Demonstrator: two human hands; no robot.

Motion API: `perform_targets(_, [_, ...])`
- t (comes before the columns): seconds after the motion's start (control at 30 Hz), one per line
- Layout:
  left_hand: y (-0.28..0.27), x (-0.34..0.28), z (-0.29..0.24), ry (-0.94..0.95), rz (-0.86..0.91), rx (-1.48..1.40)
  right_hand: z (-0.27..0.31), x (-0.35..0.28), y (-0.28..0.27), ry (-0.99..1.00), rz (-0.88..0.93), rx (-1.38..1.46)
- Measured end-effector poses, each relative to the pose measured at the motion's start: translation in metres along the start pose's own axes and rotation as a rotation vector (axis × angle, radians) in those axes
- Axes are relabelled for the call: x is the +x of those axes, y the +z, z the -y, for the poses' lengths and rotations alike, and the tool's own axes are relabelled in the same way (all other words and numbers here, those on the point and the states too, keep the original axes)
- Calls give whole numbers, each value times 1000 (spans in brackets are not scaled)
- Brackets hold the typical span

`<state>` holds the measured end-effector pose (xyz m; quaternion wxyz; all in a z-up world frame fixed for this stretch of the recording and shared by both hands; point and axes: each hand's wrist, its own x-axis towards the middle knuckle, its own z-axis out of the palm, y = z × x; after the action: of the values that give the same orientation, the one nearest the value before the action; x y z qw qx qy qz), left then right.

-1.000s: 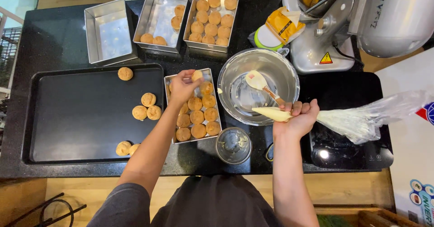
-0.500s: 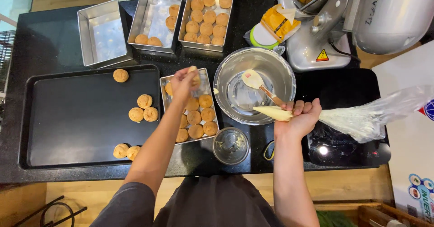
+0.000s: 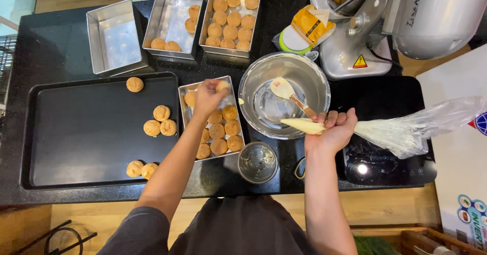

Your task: The person fills small pastries with cream using a piping bag and arranges them in metal trays. They then move the trays between different tables and a storage rack, eventually covering one tray with plastic wrap.

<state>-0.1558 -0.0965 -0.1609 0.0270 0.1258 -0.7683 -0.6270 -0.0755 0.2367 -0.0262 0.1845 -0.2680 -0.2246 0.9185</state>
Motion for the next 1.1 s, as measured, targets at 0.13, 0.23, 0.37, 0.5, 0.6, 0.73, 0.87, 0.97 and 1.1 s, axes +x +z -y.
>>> perform_targets(0.13, [11,-17,-6,73,-31,519,3,-1,-5,-16,15,-6])
perform_targets(0.23, [9,-39,-22,298,-18,506,5,-3,-6,-21,12,-17])
perform_targets(0.37, [2,-50,-28,563,5,553,4,-5,-5,-21,9,-23])
perform_targets(0.5, [5,-48,-28,536,12,560,1,-9,-1,-18,-6,-36])
perform_targets(0.6, [7,-40,-31,506,53,668,0,-13,1,-10,-9,-38])
perform_targets(0.73, [6,-35,-45,453,29,1002,3,-16,1,-18,-1,-40])
perform_targets(0.87, [-10,-36,-52,401,88,983,6,-18,-2,-34,16,-49])
perform_targets(0.97, [-25,-37,-52,460,168,946,5,-17,-3,-38,-2,-49])
perform_targets(1.1, [-49,-33,-41,502,120,1017,1,-14,-1,-32,9,-42])
